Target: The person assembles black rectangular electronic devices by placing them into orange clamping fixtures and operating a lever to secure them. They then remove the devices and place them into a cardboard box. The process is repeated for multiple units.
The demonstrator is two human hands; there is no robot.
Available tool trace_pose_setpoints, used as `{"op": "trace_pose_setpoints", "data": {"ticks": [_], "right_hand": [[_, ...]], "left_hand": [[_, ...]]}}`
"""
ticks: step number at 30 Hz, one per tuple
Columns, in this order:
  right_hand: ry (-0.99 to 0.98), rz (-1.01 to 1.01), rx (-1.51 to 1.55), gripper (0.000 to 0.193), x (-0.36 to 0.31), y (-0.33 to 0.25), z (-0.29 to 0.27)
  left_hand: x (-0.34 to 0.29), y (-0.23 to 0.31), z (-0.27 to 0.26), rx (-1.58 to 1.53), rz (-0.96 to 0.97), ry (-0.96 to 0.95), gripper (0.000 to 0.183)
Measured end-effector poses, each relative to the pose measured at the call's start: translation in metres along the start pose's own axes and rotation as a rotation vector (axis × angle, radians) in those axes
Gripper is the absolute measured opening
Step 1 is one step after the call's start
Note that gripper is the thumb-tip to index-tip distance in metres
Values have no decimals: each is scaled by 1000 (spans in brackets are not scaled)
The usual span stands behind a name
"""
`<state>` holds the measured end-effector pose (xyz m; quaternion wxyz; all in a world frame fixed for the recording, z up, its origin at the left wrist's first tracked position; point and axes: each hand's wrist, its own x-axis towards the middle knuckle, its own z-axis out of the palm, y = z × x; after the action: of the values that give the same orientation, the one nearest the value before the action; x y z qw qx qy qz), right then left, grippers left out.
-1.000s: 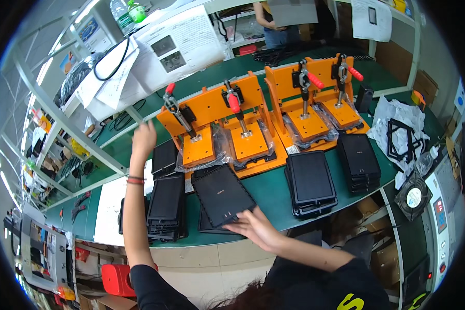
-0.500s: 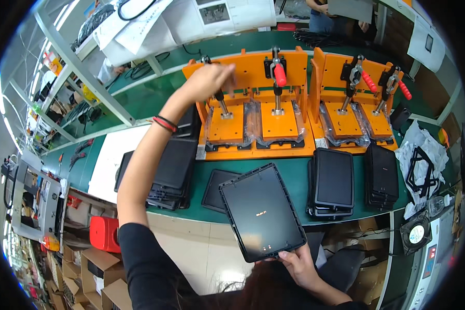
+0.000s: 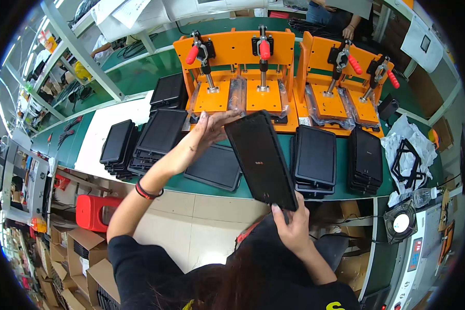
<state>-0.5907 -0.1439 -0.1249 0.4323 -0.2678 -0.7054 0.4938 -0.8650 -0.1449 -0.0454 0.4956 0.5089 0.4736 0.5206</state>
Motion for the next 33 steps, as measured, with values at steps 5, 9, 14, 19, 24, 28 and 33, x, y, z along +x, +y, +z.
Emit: {"op": "trace_pose_setpoints", "data": {"ticks": [5, 9, 14, 19, 24, 28, 33], "right_hand": [[-175, -392, -528, 70, 33, 8, 12], [-150, -598, -802, 65, 47, 28, 17], [-233, -560, -739, 69, 57, 52, 39], [-269, -489, -643, 66, 61, 59, 53], [-76, -306, -141, 62, 67, 62, 49], [32, -79, 193, 61, 67, 43, 46], [78, 61, 298, 66, 70, 48, 55]], "left_hand": [[-14, 7, -4, -139, -68, 75, 83], [-24, -26, -31, -330, -151, 131, 87], [-21, -82, -51, 412, -69, 268, 56], [-32, -91, -61, 856, -56, 252, 51], [-50, -50, -45, -35, -129, 268, 76], [-70, -46, -44, -170, -5, 153, 81], [-58, -45, -15, -170, 17, 400, 65]]}}
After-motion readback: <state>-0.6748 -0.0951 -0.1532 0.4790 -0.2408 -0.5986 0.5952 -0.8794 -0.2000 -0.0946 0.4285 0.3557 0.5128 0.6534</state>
